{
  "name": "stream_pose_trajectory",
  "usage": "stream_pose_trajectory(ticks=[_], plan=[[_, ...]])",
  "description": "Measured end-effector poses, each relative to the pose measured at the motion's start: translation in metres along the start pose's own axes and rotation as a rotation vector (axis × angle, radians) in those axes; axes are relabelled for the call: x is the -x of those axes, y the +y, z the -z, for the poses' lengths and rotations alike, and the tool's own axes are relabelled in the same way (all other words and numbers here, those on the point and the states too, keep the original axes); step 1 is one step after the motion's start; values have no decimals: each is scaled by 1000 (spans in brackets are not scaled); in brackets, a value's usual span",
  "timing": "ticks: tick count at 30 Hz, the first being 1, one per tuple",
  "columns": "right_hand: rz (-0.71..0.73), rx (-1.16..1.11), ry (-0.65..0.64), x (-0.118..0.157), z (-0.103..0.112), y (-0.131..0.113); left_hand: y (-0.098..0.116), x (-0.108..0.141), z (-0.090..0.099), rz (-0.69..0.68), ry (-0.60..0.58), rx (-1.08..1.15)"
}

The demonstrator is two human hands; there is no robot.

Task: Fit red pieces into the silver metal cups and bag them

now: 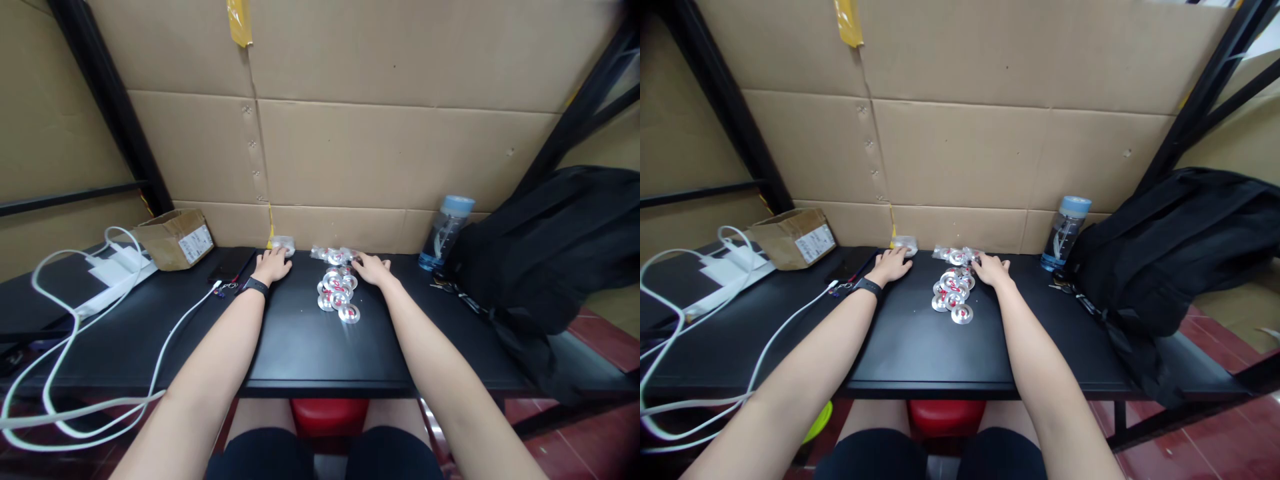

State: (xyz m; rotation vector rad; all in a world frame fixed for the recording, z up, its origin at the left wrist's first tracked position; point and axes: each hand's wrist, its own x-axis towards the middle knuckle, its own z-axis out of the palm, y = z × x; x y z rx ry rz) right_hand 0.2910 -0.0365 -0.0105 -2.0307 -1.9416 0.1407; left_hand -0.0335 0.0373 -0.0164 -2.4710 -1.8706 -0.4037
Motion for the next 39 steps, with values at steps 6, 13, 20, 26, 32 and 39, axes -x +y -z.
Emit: stream_pose_trajectory(ticks=[6,13,20,26,32,39], plan=[[-21,95,101,5,7,20,5,5,7,-27,41,-50],[74,85,112,0,-3,20,18,13,10,-83,82,-104],[391,85,29,-9,-10,-1,35,21,13,-184,122,-58],[395,99,-38,-13,-12,-6,50,23,11,-274,158,-16],[186,113,28,-5,-2,-10,51,22,8,-285,126,5],[-32,234,170,-1,-2,-22,52,22,9,-297,125,19]])
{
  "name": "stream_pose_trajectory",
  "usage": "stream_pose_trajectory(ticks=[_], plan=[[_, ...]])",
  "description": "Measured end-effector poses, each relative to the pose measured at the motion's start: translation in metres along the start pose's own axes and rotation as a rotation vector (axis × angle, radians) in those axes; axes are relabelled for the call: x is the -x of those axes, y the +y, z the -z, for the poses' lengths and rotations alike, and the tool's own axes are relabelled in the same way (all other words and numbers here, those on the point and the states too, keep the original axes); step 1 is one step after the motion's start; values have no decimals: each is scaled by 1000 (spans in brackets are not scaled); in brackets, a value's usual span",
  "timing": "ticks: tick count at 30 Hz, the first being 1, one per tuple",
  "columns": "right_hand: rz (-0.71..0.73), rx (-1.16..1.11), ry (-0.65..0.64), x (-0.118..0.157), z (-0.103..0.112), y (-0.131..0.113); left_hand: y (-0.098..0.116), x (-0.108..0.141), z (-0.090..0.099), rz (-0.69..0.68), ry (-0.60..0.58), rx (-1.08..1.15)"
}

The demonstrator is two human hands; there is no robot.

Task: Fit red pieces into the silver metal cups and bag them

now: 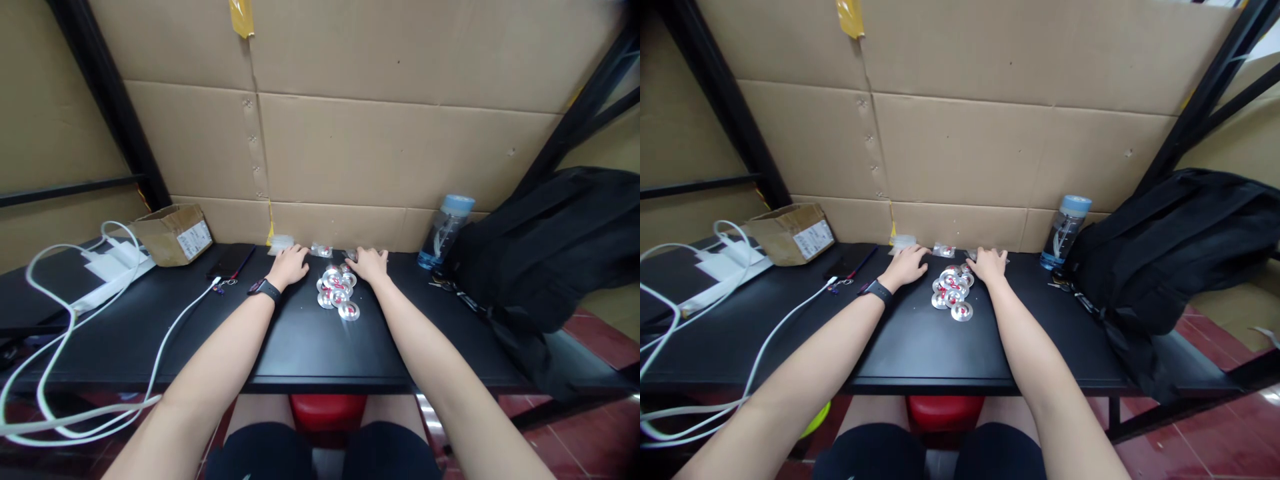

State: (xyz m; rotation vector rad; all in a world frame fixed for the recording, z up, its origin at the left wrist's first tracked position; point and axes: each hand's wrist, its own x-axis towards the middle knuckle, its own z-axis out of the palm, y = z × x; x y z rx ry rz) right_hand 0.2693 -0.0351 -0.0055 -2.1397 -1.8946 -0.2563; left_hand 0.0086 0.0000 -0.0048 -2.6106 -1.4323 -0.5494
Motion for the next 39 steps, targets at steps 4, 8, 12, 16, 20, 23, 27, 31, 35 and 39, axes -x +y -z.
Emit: stream_pose_trajectory(ticks=[4,8,12,16,20,23,27,31,35,39], plan=[[-88,2,75,0,-2,2,3,0,2,-34,25,19],[-175,-80,65,-1,0,8,6,-1,4,-53,70,99],[-237,-314,93,-5,3,19,12,-4,3,-53,126,224],[-148,-742,207,-6,6,26,25,-6,2,-73,158,494],[-24,-1099,110,2,17,16,44,-6,0,-8,105,822],[-51,-1227,-5,9,27,2,55,-5,-6,34,75,895],[-60,-1279,-48,15,35,-8,60,-4,-14,57,67,861],[-56,-1307,-59,15,35,-8,57,-3,-16,-21,74,829],[5,-1314,-5,13,31,-6,57,-2,-15,-36,56,844],[155,-1298,50,12,29,-7,60,-4,-12,-15,81,888]])
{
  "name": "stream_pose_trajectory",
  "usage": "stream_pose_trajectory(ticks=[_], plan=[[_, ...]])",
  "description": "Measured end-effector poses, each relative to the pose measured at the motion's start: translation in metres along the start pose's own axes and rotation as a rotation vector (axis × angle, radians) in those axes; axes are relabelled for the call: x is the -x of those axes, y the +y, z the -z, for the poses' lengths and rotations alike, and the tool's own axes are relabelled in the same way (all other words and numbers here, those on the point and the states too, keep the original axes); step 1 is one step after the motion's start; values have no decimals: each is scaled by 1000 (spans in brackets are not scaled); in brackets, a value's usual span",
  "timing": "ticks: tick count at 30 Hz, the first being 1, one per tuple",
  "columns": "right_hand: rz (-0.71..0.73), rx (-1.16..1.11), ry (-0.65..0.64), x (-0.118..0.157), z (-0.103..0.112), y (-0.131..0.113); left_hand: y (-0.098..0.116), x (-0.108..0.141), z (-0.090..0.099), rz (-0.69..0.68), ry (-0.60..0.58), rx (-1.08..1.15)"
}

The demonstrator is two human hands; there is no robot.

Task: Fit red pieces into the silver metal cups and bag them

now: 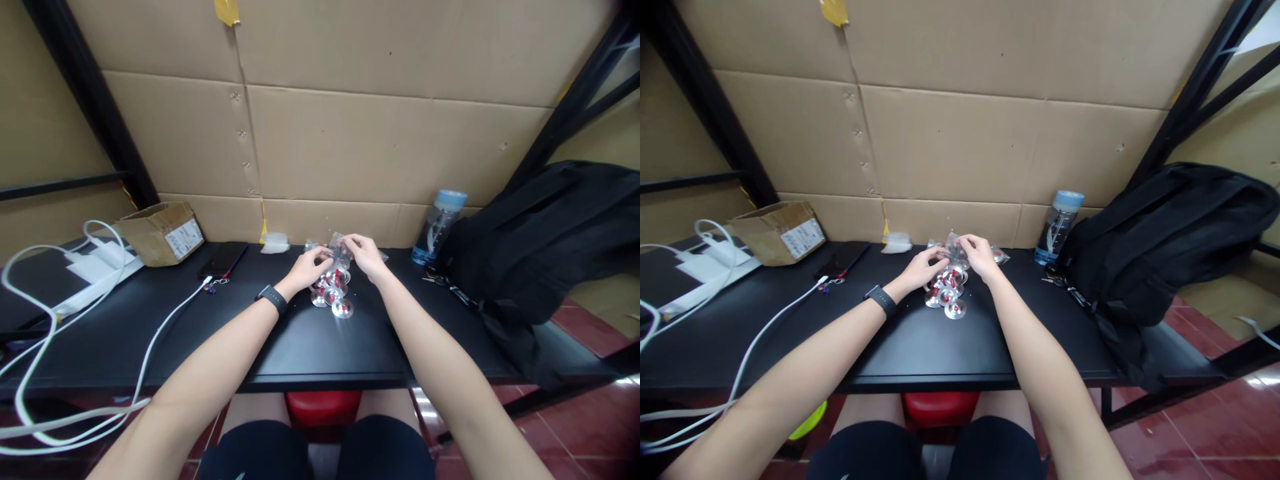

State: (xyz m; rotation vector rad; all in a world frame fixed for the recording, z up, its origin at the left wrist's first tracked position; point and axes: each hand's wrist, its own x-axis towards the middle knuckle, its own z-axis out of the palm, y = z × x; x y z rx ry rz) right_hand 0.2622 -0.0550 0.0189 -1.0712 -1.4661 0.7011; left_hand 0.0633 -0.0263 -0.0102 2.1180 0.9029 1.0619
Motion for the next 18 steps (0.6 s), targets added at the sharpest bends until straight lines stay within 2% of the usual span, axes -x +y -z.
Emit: stream_pose_trajectory(ticks=[4,9,13,16,18], plan=[[141,55,-12,1,-4,-6,2,-5,2,-62,116,83],[177,88,93,3,0,-14,6,-8,8,-51,211,152],[152,72,147,3,10,-15,12,-6,11,-20,165,288],[121,41,104,4,13,-14,17,-3,11,-47,98,420],[107,14,80,4,11,-15,20,-2,11,-99,29,409]])
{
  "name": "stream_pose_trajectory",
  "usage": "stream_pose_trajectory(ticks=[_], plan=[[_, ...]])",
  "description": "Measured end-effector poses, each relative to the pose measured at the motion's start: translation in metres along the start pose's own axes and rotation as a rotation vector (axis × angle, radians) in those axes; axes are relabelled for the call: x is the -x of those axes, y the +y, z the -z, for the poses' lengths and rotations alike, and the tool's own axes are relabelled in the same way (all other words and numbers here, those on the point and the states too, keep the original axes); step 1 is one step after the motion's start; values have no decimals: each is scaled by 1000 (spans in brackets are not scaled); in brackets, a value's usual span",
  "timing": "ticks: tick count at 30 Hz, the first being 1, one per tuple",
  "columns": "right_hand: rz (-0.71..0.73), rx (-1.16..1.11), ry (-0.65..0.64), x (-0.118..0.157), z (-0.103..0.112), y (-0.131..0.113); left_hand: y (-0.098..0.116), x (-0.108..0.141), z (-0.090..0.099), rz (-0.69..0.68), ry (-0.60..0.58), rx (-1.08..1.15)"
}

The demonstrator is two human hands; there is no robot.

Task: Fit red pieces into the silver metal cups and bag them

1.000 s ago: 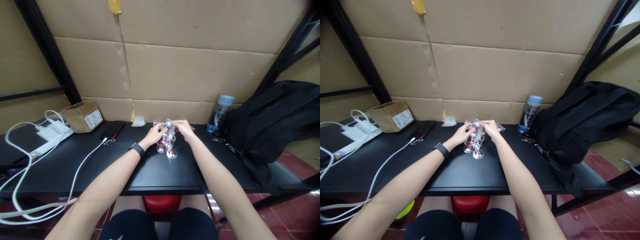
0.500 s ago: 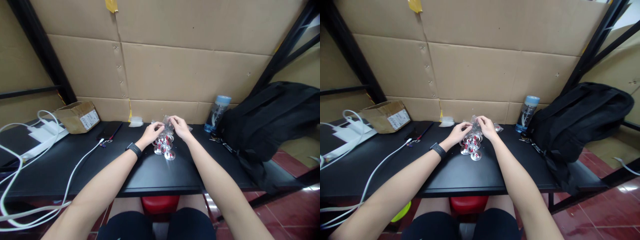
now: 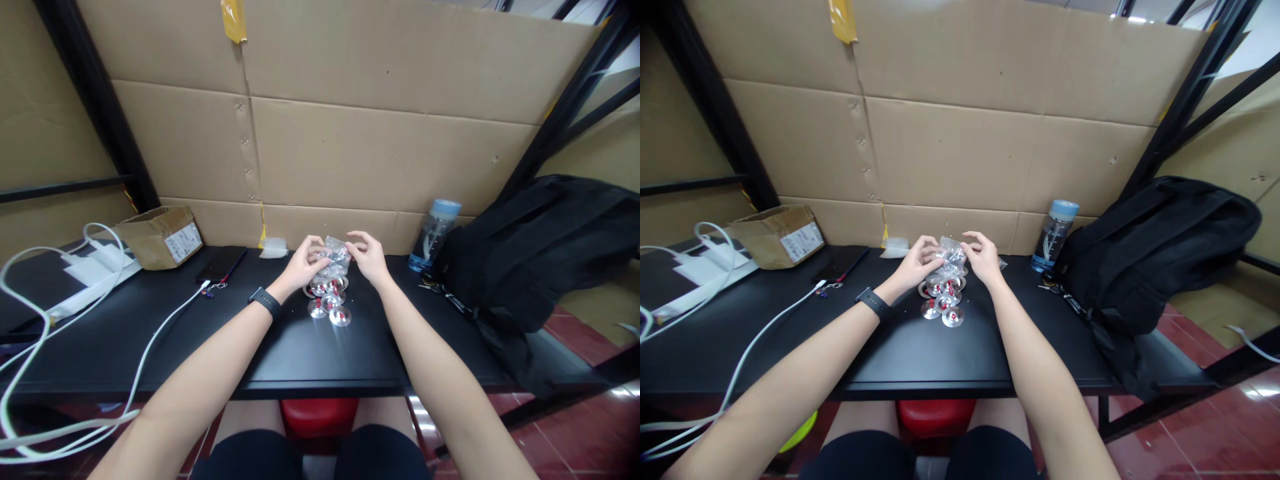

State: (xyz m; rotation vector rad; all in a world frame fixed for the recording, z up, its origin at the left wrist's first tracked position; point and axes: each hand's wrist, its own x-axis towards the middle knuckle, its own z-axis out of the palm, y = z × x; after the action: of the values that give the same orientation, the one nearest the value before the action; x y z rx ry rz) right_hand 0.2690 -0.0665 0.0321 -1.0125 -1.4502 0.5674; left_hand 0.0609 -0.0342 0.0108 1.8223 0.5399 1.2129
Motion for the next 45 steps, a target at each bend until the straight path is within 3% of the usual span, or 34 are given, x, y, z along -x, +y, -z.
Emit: stream_pose_trajectory(ticks=[4,11,17,20,24,26,30,33,37,40,42,45], plan=[[-39,-81,-3,2,-5,-2,3,1,-2,-2,-111,-145],[-40,-141,-185,7,-8,4,8,0,3,22,31,-39],[-108,-91,-351,11,-7,6,1,-1,12,39,-14,-78],[-148,-79,-291,10,-6,8,5,3,16,-70,16,-388],[-204,-110,-178,9,-8,14,19,9,15,-229,-177,-911],[-210,-141,-181,9,-9,16,22,10,10,-265,-225,-1026],[-126,-174,-258,11,-13,13,17,5,5,-325,-196,-1161],[-87,-149,-270,10,-14,13,9,-1,23,-352,-139,-1188],[-80,-5,-150,4,-3,25,-1,-4,82,-240,-127,-1151],[12,273,-91,-1,12,40,-12,0,124,-120,-13,-1153],[62,479,-76,-3,22,49,-22,3,139,-68,31,-1205],[-5,731,-85,-3,34,58,-34,4,138,24,40,-1321]])
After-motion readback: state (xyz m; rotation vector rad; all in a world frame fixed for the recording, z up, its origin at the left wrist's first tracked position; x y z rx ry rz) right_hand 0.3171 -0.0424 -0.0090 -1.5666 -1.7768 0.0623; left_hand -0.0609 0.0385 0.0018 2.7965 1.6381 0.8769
